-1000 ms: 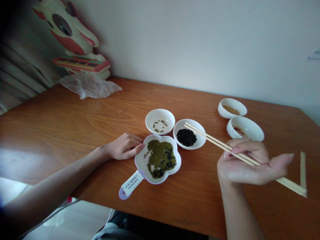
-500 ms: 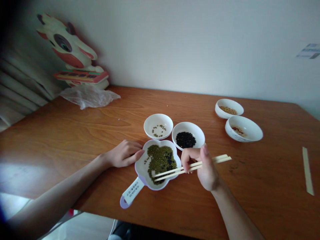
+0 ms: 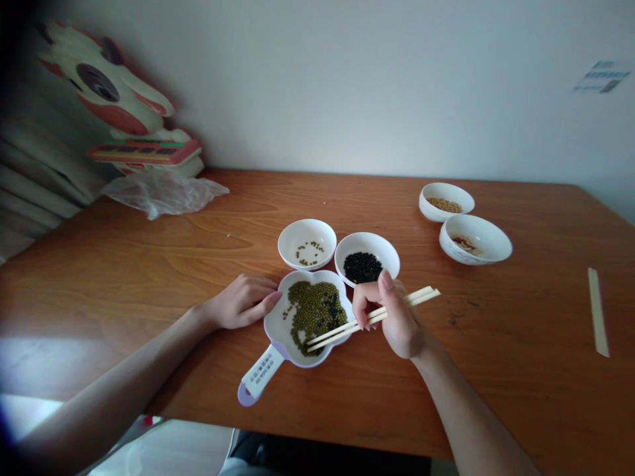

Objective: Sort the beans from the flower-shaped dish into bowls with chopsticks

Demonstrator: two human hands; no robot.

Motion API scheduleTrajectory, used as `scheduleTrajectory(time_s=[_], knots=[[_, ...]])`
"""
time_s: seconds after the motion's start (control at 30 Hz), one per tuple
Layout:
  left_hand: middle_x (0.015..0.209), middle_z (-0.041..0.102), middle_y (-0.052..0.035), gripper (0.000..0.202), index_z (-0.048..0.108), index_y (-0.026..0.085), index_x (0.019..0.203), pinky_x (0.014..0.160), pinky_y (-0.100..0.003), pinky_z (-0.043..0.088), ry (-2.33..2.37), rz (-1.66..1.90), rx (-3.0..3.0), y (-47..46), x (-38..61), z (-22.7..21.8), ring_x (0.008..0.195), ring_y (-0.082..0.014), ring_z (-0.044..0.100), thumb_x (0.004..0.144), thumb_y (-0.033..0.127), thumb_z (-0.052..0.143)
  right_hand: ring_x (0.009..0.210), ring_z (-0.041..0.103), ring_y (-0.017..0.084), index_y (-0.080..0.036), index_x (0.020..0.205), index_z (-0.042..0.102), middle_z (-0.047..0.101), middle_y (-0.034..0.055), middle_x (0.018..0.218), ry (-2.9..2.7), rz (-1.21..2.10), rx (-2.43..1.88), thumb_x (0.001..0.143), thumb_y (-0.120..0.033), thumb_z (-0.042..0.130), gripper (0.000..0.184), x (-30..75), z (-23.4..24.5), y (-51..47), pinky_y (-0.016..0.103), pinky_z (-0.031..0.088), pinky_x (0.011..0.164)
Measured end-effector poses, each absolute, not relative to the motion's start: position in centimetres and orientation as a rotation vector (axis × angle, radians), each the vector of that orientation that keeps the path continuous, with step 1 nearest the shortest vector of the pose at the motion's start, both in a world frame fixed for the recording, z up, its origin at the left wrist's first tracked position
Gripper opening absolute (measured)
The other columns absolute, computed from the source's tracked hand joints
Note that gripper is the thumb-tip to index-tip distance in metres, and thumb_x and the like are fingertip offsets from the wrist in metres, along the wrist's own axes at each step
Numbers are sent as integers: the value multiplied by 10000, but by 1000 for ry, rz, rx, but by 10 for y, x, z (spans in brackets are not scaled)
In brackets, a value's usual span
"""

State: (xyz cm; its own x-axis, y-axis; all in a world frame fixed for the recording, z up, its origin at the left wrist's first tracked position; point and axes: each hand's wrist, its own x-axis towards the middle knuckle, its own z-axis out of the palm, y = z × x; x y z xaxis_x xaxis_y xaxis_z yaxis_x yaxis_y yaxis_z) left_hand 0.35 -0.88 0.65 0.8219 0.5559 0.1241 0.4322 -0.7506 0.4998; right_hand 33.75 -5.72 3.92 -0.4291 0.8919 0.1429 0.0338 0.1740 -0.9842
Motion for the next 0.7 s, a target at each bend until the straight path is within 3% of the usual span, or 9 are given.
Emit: scheduleTrajectory(time_s=[0.37, 0.7], knots=[[726, 615, -39, 453, 509, 176, 685, 631, -269, 394, 717, 392, 2535, -8, 5, 7, 638, -130, 558, 1090, 310, 354, 541, 497, 170, -214, 557, 590, 530, 39, 542, -1630, 1335, -875, 1000, -734, 90, 847, 331, 46, -59, 336, 372, 552], [732, 614, -40, 454, 494, 180, 690, 631, -274, 396, 724, 383, 2543, -8, 5, 6, 637, -128, 549, 1095, 323, 348, 543, 498, 166, -212, 559, 611, 523, 36, 543, -1612, 1331, -885, 1034, -671, 94, 839, 332, 38, -60, 337, 370, 556]])
